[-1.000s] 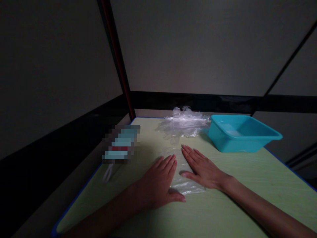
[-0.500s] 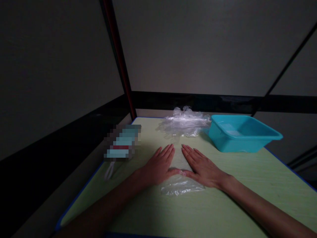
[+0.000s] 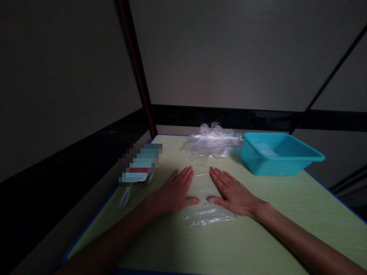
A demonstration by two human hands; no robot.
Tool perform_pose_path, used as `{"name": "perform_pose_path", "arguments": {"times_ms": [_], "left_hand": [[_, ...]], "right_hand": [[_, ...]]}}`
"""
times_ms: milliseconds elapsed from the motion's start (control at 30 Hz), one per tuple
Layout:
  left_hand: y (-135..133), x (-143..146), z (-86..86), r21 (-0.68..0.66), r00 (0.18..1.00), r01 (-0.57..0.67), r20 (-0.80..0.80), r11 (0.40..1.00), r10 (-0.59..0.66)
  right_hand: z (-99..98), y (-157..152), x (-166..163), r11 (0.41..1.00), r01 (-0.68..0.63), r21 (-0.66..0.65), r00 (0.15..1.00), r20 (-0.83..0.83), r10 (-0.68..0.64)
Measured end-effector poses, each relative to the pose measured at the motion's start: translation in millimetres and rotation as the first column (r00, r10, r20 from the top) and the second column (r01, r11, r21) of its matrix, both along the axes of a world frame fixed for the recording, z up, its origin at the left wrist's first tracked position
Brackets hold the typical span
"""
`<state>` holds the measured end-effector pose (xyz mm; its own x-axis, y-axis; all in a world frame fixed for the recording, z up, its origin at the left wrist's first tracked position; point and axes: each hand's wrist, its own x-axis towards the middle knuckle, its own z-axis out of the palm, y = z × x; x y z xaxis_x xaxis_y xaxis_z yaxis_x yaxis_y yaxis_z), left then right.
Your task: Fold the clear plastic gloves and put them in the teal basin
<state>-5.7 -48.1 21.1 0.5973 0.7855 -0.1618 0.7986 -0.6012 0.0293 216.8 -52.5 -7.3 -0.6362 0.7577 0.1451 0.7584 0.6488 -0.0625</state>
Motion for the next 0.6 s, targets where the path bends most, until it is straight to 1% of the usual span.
{"name": "perform_pose_path", "arguments": {"times_ms": [200,367,500,567,600], "left_hand": [[-1.9,2.1,1.5,-0.009,1.000,-0.010,-0.007,1.000,0.010],[4.6,-8.6,-4.3,0.010,0.999,-0.052,0.017,0.999,0.052],[14.5,-17.3,-2.5,0.002,0.990,-0.080,0.114,0.997,0.079],[16.7,-17.6,2.0,-0.019,0.975,-0.070,0.209,0.997,0.072],[16.8,-16.6,4.5,-0.032,0.958,-0.066,0.276,0.997,0.072]], "right_hand": [[0.4,-0.2,0.4,1.000,0.000,-0.008,1.000,0.013,0.000],[0.4,-0.6,0.3,1.000,-0.004,-0.025,1.000,-0.012,0.003],[4.4,-0.9,0.5,0.996,-0.004,-0.091,0.998,-0.069,-0.002],[8.0,-0.5,2.0,0.986,-0.009,-0.168,0.988,-0.154,-0.017],[9.9,0.0,3.2,0.976,-0.009,-0.218,0.974,-0.223,-0.041]]}}
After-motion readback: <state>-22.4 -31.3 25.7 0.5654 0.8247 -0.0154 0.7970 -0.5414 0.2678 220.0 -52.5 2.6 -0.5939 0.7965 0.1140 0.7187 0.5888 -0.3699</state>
